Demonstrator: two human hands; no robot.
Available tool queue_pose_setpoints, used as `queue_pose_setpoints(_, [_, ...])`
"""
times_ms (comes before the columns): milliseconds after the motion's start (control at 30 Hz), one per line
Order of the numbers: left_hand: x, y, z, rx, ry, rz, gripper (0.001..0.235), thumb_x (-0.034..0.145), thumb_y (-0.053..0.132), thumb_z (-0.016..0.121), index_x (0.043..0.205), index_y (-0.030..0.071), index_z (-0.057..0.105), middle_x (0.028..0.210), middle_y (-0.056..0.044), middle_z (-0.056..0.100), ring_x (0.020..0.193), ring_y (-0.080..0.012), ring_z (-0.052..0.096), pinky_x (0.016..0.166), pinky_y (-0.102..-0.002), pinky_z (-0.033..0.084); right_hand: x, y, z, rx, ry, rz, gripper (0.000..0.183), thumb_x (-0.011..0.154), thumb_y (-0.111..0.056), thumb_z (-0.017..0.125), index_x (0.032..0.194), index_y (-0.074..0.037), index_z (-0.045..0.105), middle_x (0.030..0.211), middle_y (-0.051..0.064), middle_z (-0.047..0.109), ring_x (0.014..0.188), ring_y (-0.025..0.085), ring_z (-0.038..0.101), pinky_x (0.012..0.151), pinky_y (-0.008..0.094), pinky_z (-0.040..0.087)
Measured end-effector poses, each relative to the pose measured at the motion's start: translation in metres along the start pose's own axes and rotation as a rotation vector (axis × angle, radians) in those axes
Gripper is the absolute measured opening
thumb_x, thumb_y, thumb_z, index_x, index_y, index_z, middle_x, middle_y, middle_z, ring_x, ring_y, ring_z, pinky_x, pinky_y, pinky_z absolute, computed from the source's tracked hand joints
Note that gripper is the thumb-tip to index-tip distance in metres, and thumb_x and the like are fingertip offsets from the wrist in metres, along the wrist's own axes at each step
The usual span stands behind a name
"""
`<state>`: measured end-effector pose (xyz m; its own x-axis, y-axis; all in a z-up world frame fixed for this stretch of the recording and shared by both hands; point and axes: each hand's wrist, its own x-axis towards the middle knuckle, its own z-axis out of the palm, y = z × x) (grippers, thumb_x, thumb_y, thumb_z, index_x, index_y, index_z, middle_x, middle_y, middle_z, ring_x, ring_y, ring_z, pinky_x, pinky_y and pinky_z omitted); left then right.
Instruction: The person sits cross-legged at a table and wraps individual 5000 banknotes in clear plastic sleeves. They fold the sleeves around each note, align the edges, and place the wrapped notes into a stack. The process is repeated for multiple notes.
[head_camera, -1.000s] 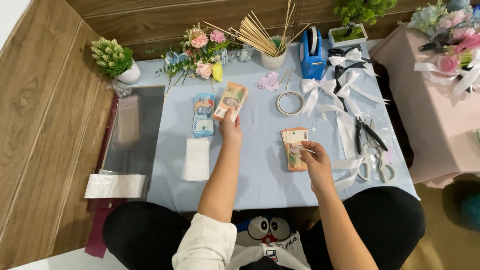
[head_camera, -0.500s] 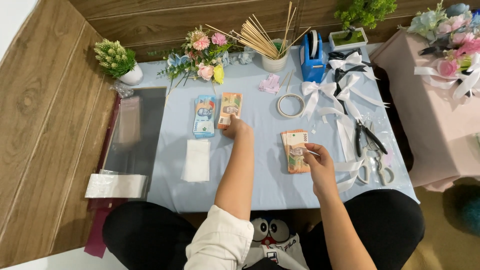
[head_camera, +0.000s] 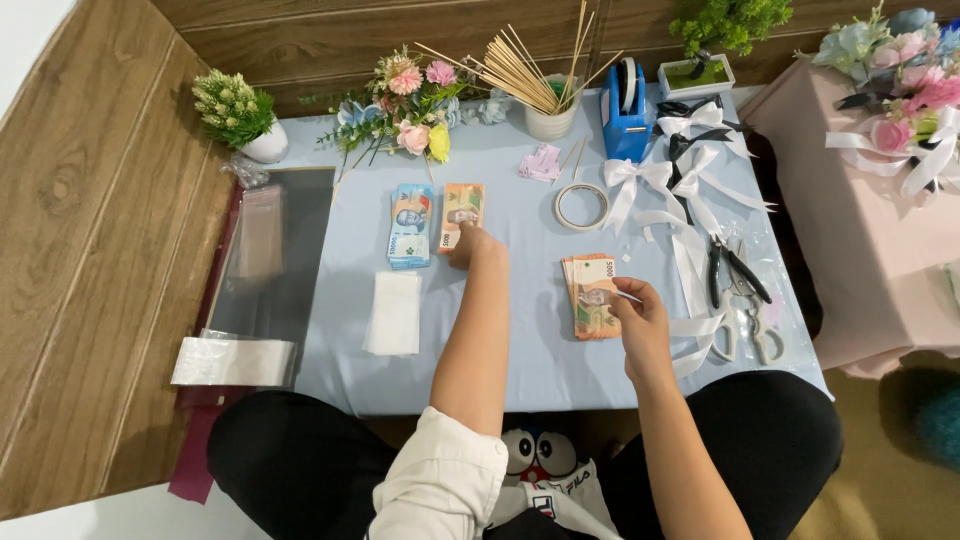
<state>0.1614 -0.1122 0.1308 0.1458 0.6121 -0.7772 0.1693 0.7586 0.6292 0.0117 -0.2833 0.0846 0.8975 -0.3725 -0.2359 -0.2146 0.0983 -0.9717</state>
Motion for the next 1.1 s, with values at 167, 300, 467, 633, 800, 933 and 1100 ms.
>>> queue_pose_setpoints(167, [0.109, -0.037, 0.018, 0.217, 0.007, -0.051, 0.066, 0.080, 0.040, 0.076, 0.127, -0.001, 0.054, 0.128, -0.017, 0.061, 0.123, -0.0323, 0.063, 0.097, -0.043, 0.057, -0.001, 0.001, 0.001, -0.003, 0.002, -0.018, 0.027, 0.090, 0.002, 0.062, 0.116, -0.002, 0.067, 0.110, 0.012, 0.058, 0.089, 0.016, 0.057, 0.088, 0.032, 0.048])
queue_pose_setpoints(300, [0.132, -0.048, 0.009, 0.149, -0.169, -0.054, 0.068, 0.082, 0.031, 0.069, 0.133, -0.009, 0.047, 0.133, -0.021, 0.056, 0.132, -0.0323, 0.055, 0.105, -0.040, 0.050, 0.002, 0.002, 0.002, -0.028, 0.018, -0.008, 0.029, 0.089, 0.001, 0.062, 0.117, -0.003, 0.067, 0.110, 0.012, 0.057, 0.090, 0.017, 0.057, 0.083, 0.030, 0.051])
queue_pose_setpoints(467, [0.115, -0.049, -0.071, 0.308, -0.368, 0.045, 0.063, 0.078, 0.030, 0.072, 0.126, -0.004, 0.048, 0.134, -0.022, 0.048, 0.133, -0.0363, 0.048, 0.107, -0.046, 0.045, 0.003, -0.001, 0.004, -0.041, 0.037, 0.014, 0.029, 0.088, 0.002, 0.062, 0.116, -0.003, 0.068, 0.111, 0.015, 0.057, 0.094, 0.019, 0.058, 0.086, 0.031, 0.053])
queue_pose_setpoints(633, [0.102, -0.016, -0.172, 0.781, -0.646, 0.141, 0.073, 0.085, 0.028, 0.069, 0.144, 0.002, 0.038, 0.141, -0.020, 0.036, 0.129, -0.0380, 0.042, 0.107, -0.050, 0.040, 0.013, 0.012, 0.006, -0.055, 0.015, 0.023, 0.029, 0.089, 0.002, 0.060, 0.116, -0.003, 0.068, 0.111, 0.015, 0.055, 0.098, 0.020, 0.055, 0.087, 0.030, 0.053])
queue_pose_setpoints(800, [0.157, 0.047, -0.200, 1.474, -0.742, 0.928, 0.074, 0.080, 0.036, 0.076, 0.137, 0.001, 0.045, 0.129, -0.022, 0.045, 0.127, -0.0435, 0.046, 0.101, -0.057, 0.046, 0.011, 0.015, 0.009, -0.079, -0.007, 0.019, 0.027, 0.091, 0.000, 0.062, 0.118, -0.002, 0.066, 0.110, 0.014, 0.054, 0.101, 0.021, 0.053, 0.087, 0.030, 0.053])
queue_pose_setpoints(933, [0.133, 0.103, -0.197, 1.990, -0.490, 1.295, 0.064, 0.086, 0.038, 0.071, 0.134, 0.001, 0.049, 0.125, -0.017, 0.053, 0.123, -0.0334, 0.051, 0.095, -0.051, 0.048, 0.006, 0.020, 0.013, -0.117, -0.021, 0.006, 0.026, 0.092, -0.001, 0.062, 0.118, -0.002, 0.066, 0.111, 0.015, 0.055, 0.102, 0.022, 0.054, 0.088, 0.031, 0.053])
queue_pose_setpoints(1100, [0.155, 0.114, -0.173, 1.937, -0.517, 1.058, 0.077, 0.088, 0.054, 0.071, 0.131, -0.007, 0.050, 0.124, -0.025, 0.060, 0.124, -0.0391, 0.056, 0.099, -0.059, 0.046, -0.022, -0.019, 0.016, -0.292, -0.123, -0.087, 0.027, 0.094, -0.002, 0.062, 0.121, 0.001, 0.065, 0.113, 0.019, 0.058, 0.102, 0.025, 0.057, 0.088, 0.036, 0.051])
